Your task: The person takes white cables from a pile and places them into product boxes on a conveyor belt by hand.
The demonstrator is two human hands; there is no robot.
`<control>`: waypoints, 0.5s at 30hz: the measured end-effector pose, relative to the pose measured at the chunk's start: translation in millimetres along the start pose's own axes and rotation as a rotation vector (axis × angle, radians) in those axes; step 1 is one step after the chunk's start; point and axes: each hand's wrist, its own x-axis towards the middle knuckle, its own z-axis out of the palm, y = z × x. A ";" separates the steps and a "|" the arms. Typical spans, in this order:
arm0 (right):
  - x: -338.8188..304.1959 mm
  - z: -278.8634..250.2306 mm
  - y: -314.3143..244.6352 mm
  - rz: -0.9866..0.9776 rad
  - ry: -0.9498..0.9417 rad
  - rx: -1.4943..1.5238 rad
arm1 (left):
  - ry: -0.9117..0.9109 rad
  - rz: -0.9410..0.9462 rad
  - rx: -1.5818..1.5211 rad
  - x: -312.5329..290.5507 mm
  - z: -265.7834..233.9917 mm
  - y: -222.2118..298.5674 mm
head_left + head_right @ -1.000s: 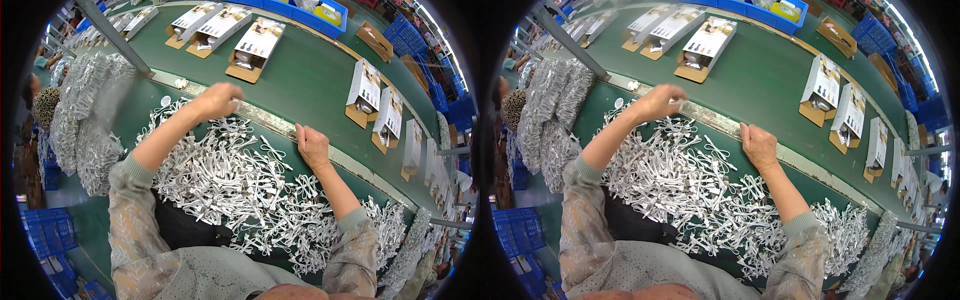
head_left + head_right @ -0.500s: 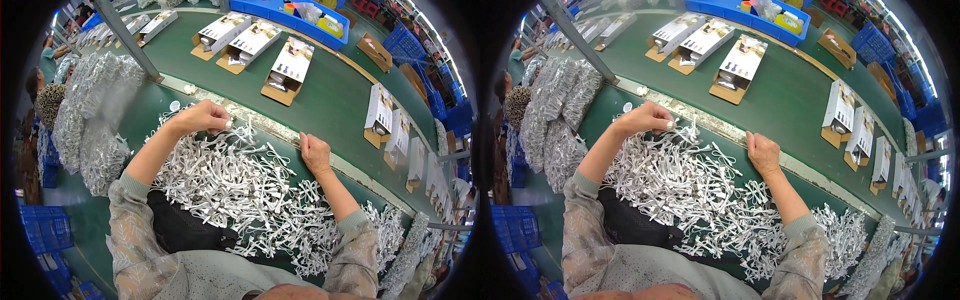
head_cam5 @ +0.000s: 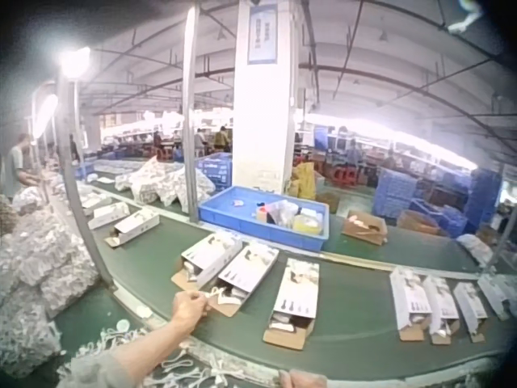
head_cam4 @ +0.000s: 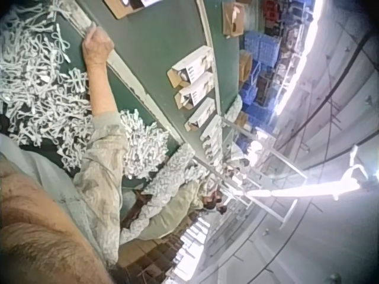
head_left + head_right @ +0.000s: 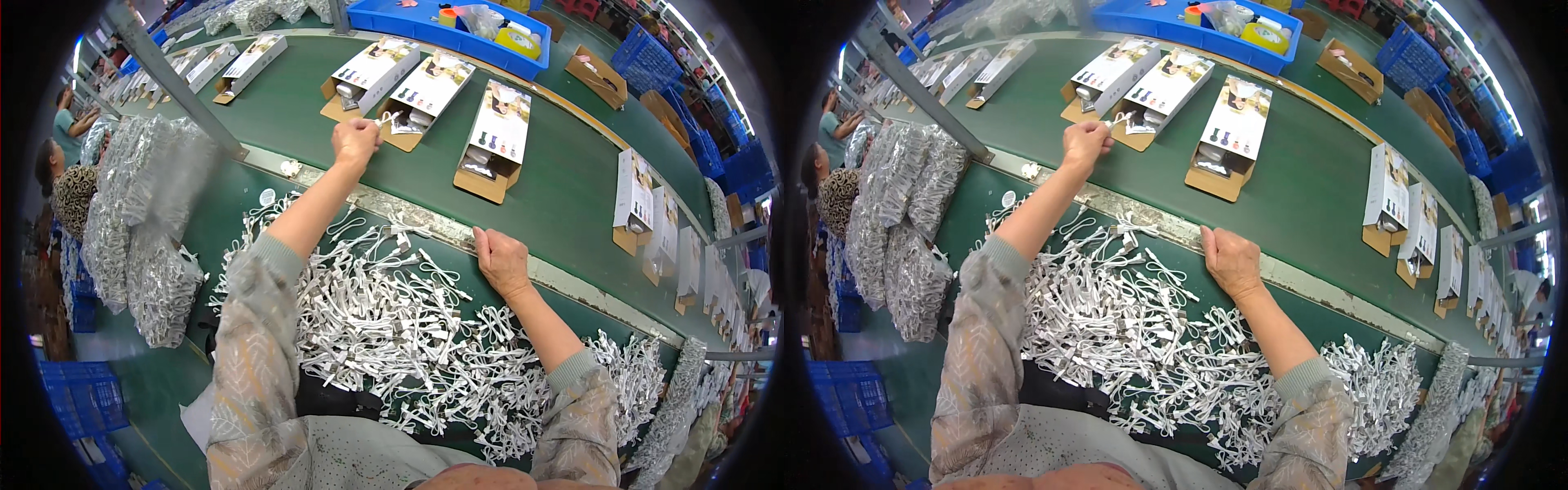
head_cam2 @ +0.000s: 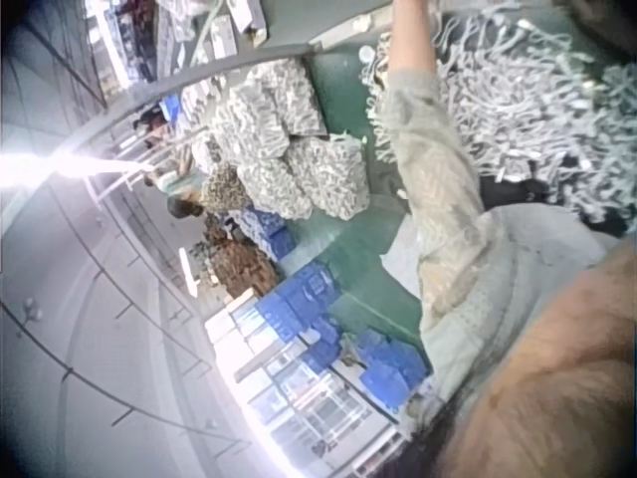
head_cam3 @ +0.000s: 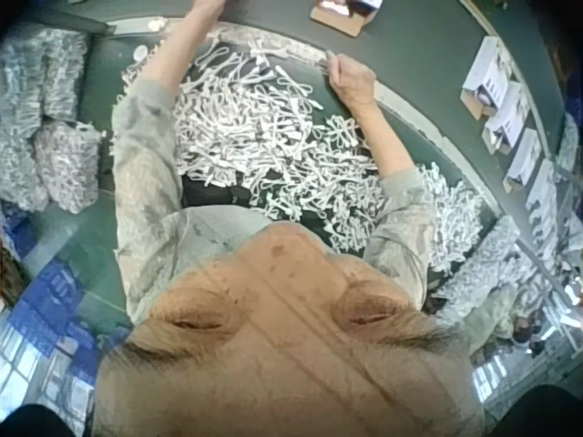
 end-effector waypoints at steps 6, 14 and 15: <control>1.2 -1.4 0.4 0.003 -0.025 0.000 | -0.255 0.243 0.032 -5.6 34.9 -7.9; 2.0 -1.6 0.8 0.009 -0.030 -0.015 | -0.878 0.582 0.858 -109.6 -41.7 28.1; 2.3 -0.6 0.4 0.008 -0.029 -0.012 | -0.821 0.604 0.916 -114.2 -43.0 25.7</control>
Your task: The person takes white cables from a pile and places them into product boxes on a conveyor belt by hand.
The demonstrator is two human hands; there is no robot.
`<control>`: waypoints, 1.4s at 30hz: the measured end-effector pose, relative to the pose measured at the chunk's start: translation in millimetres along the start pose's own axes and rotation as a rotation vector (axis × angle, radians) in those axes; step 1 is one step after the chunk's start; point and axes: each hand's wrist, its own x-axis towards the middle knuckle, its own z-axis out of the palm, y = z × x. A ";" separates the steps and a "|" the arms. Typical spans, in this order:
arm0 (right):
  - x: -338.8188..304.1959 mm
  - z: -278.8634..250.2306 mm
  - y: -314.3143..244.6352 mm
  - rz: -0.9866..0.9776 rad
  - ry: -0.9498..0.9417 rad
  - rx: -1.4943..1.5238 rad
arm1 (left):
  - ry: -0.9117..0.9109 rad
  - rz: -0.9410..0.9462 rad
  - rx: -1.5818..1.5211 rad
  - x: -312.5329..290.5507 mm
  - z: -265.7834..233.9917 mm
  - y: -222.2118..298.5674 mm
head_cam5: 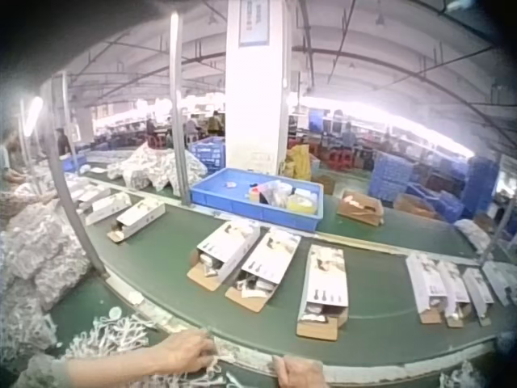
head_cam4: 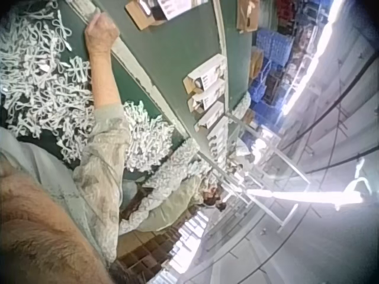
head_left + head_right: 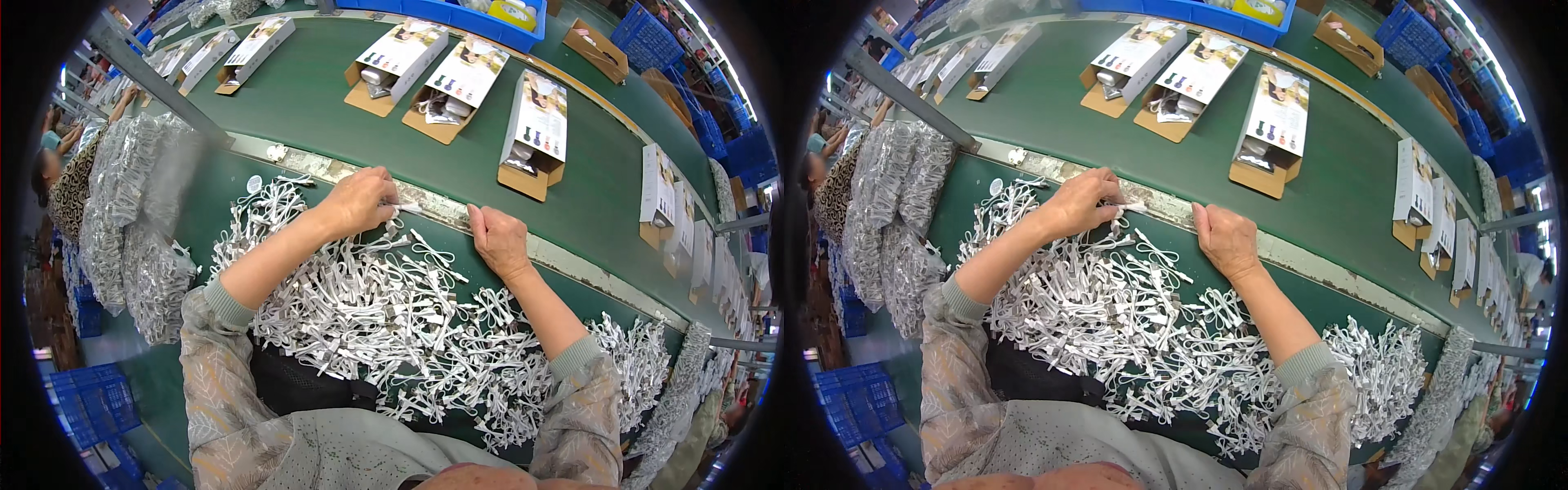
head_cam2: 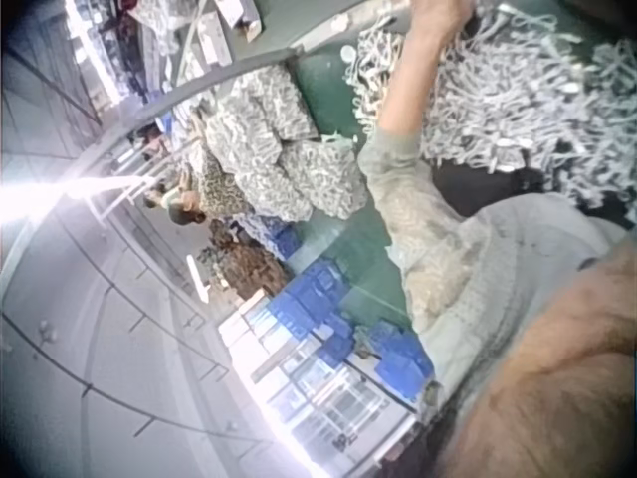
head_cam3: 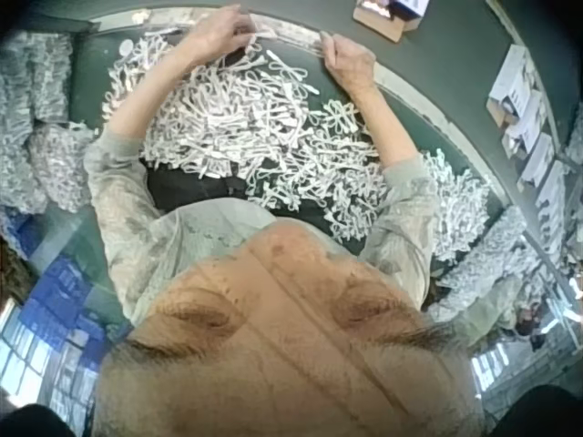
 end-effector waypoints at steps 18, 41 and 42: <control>-1.4 1.6 -2.3 0.002 0.028 0.047 | 0.584 -0.261 -0.349 166.4 16.1 -17.0; -1.3 0.2 0.7 -0.021 0.017 -0.010 | 0.492 -0.240 0.013 -11.3 -54.8 -83.9; -1.4 -1.8 -0.3 -0.012 0.007 0.000 | 0.564 -0.289 0.110 -7.9 -59.6 -97.1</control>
